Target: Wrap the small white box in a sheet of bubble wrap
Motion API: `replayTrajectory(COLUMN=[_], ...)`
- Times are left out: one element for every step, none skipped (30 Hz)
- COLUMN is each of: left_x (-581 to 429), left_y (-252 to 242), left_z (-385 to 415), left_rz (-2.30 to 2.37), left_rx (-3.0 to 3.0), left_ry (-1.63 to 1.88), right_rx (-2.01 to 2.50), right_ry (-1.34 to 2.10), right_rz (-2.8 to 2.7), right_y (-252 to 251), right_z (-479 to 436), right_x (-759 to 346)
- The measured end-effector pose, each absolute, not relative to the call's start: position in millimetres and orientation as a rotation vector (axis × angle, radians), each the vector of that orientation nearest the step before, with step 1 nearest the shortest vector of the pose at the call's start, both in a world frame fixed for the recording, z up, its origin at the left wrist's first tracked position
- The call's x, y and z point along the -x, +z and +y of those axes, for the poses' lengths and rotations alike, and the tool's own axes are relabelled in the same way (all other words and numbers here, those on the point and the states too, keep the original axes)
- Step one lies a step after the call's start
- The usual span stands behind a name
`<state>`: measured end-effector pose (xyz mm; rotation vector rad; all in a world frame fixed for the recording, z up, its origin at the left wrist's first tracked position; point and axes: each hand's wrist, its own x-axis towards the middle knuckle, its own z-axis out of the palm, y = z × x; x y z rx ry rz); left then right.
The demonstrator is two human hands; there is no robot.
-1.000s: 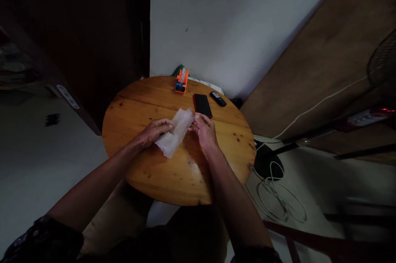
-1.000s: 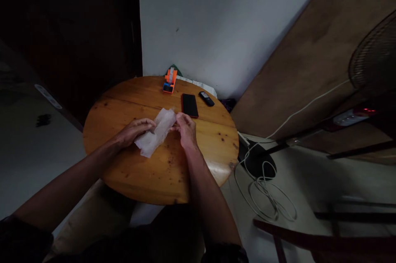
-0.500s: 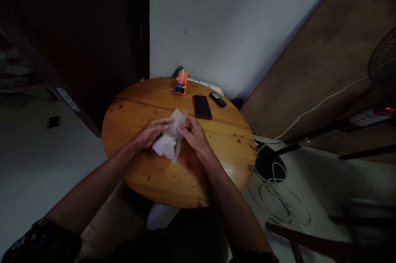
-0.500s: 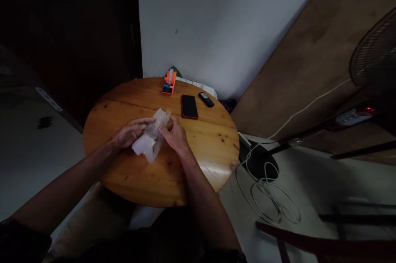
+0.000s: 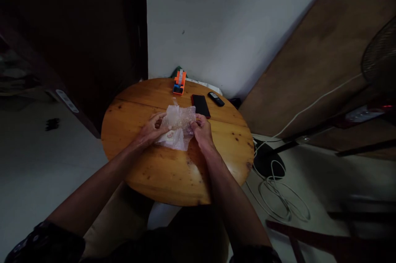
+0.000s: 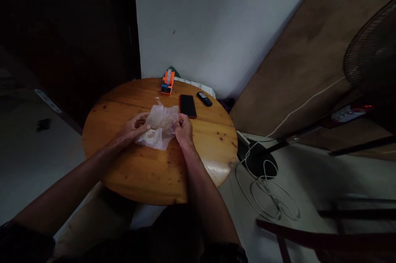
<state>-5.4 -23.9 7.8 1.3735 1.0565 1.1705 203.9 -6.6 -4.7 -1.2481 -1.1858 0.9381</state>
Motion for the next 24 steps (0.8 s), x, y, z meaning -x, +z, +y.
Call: replayTrajectory(left_x=[6,6,7,8,9,10,10,11,12,13,13,14,15,15,16,17,19,20,21,22,22,23,23,23], left_y=[7,6,5,4,3,3,2,2,2,2,2,3,2,2,1,0,-1,-2,-3,-3,-3,-2,-1,0], left_z=[-25,-25,-25,-25,-24,-23,-21,-20,-19,-17,-16,-15,-14,-12,-11,-10,-10,-9,-8,-8,-8,-8,-9,-9], left_rz=[1.103,1.148,1.191,1.232,1.274,1.312,1.343,1.373,1.396,1.419,1.443,1.465,1.483,1.488,1.485,1.482,1.475,1.471,1.469,1.467,1.464,1.463,1.463,1.467], left_rx=[-1.471,-1.558,-1.625,-1.668,-1.683,-1.674,-1.644,-1.598,-1.548,-1.497,-1.448,-1.403,-1.356,-1.312,-1.271,-1.236,-1.218,-1.21,-1.208,-1.206,-1.2,-1.192,-1.185,-1.179], left_ry=[1.176,1.184,1.188,1.182,1.176,1.171,1.175,1.186,1.198,1.215,1.235,1.254,1.266,1.271,1.271,1.272,1.268,1.266,1.263,1.257,1.249,1.243,1.24,1.243], right_rx=[1.248,1.25,1.253,1.255,1.254,1.253,1.249,1.243,1.24,1.241,1.243,1.247,1.251,1.254,1.256,1.261,1.272,1.292,1.318,1.344,1.367,1.384,1.395,1.4], right_ry=[0.925,0.911,0.9,0.895,0.894,0.895,0.898,0.898,0.892,0.879,0.862,0.841,0.822,0.804,0.79,0.783,0.785,0.793,0.805,0.822,0.84,0.853,0.861,0.865], right_rz=[-1.19,-1.192,-1.19,-1.186,-1.181,-1.176,-1.172,-1.167,-1.165,-1.165,-1.165,-1.162,-1.159,-1.155,-1.148,-1.141,-1.134,-1.126,-1.121,-1.12,-1.128,-1.147,-1.169,-1.193], right_y=[-5,-5,-6,-6,-6,-6,-6,-6,-6,-6,-5,-5,-5,-4,-5,-5,-5,-6,-7,-7,-8,-8,-9,-9], right_z=[-7,-7,-6,-6,-6,-5,-5,-5,-4,-4,-3,-2,-1,1,2,3,4,5,6,6,5,5,4,4], right_x=[-204,-205,-205,-206,-206,-206,-206,-206,-206,-206,-207,-208,-210,-211,-213,-215,-217,-218,-220,-220,-220,-220,-220,-220])
